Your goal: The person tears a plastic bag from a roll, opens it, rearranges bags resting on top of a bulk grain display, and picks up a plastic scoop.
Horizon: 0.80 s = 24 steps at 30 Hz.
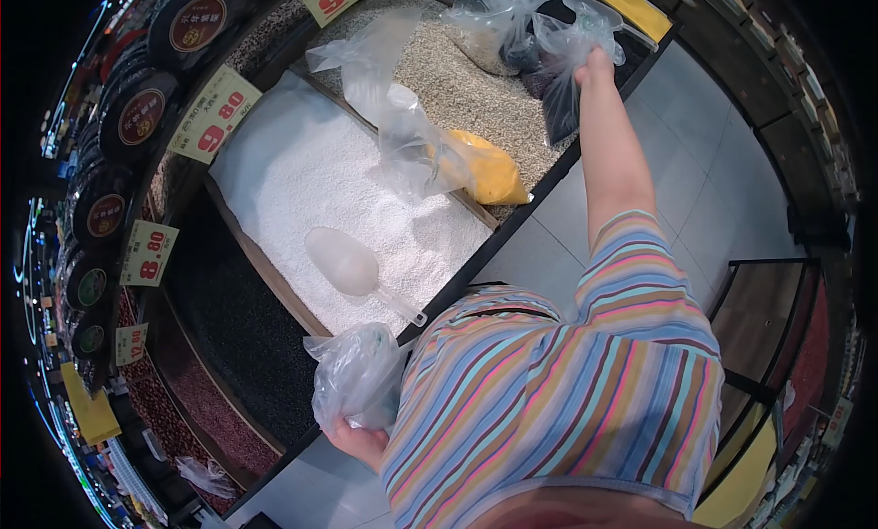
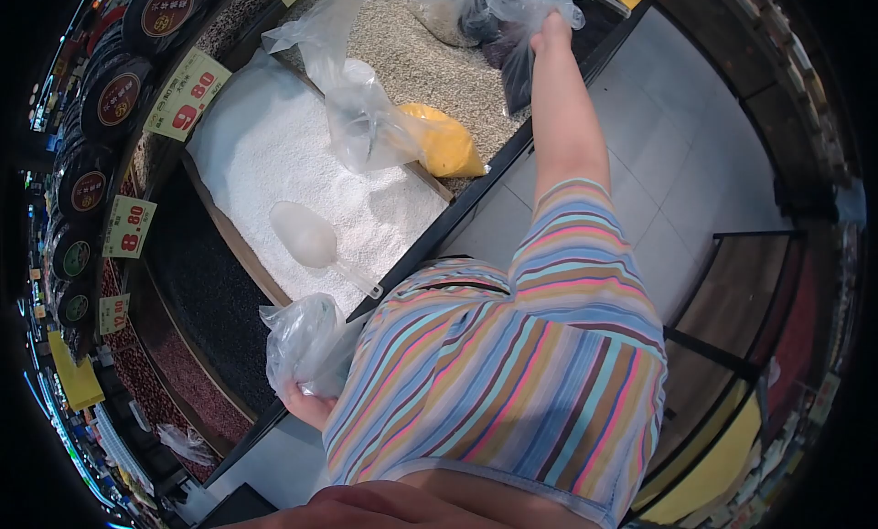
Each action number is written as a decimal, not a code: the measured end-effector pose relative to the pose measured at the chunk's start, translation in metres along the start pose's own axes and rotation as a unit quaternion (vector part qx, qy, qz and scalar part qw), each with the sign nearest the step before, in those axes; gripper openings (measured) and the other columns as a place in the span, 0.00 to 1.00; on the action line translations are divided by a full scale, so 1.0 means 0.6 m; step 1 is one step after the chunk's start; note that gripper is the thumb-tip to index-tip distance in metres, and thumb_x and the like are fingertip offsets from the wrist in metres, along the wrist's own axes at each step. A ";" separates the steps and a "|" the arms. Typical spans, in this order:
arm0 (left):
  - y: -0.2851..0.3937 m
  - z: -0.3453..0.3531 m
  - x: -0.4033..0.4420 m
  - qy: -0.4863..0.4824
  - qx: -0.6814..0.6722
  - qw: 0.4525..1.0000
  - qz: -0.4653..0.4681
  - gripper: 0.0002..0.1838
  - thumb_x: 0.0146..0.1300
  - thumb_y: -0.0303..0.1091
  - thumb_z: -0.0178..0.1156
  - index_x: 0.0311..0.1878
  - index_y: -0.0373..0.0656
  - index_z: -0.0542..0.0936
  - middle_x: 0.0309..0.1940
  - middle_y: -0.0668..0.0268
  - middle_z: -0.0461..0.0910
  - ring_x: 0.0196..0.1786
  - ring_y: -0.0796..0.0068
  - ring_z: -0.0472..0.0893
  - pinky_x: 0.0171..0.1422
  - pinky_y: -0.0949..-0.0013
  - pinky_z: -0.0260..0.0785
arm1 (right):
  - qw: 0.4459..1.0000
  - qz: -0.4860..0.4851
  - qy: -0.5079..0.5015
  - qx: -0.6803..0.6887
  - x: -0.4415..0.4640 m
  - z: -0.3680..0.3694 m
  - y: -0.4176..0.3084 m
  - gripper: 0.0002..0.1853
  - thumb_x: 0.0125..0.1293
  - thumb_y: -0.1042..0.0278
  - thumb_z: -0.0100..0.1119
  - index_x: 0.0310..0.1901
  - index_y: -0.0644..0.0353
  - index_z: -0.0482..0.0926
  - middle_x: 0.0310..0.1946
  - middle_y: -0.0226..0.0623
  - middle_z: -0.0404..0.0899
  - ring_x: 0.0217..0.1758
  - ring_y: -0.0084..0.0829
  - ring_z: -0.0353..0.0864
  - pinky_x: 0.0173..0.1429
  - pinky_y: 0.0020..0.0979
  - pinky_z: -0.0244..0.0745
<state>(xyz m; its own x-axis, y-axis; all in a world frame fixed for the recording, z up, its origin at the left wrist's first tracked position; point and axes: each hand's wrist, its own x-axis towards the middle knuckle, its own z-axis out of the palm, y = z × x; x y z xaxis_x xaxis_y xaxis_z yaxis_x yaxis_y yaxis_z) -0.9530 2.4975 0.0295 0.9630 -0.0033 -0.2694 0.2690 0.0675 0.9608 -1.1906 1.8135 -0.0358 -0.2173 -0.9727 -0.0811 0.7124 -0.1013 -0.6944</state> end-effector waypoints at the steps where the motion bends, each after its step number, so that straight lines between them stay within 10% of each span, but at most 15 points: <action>1: -0.002 -0.002 0.002 -0.004 0.000 1.000 0.003 0.20 0.58 0.30 0.50 0.54 0.36 0.71 0.51 0.56 0.73 0.53 0.59 0.74 0.56 0.57 0.68 | 1.000 -0.003 -0.008 -0.001 -0.007 0.010 -0.005 0.17 0.69 0.67 0.43 0.57 0.62 0.68 0.53 0.44 0.72 0.55 0.43 0.73 0.59 0.48 0.69; 24: 0.001 0.015 0.004 -0.004 0.015 1.000 -0.013 0.21 0.55 0.28 0.51 0.54 0.35 0.71 0.51 0.55 0.73 0.52 0.58 0.75 0.55 0.57 0.68 | 0.999 -0.013 0.014 0.032 0.034 -0.042 -0.020 0.17 0.70 0.71 0.37 0.57 0.65 0.67 0.53 0.46 0.72 0.55 0.44 0.73 0.61 0.48 0.68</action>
<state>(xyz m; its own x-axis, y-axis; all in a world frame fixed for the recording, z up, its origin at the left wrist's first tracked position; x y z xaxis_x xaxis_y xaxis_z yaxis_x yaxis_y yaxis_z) -0.9507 2.4886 0.0299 0.9560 -0.0129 -0.2931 0.2934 0.0372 0.9553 -1.2202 1.8001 -0.0471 -0.2539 -0.9635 -0.0847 0.7481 -0.1401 -0.6487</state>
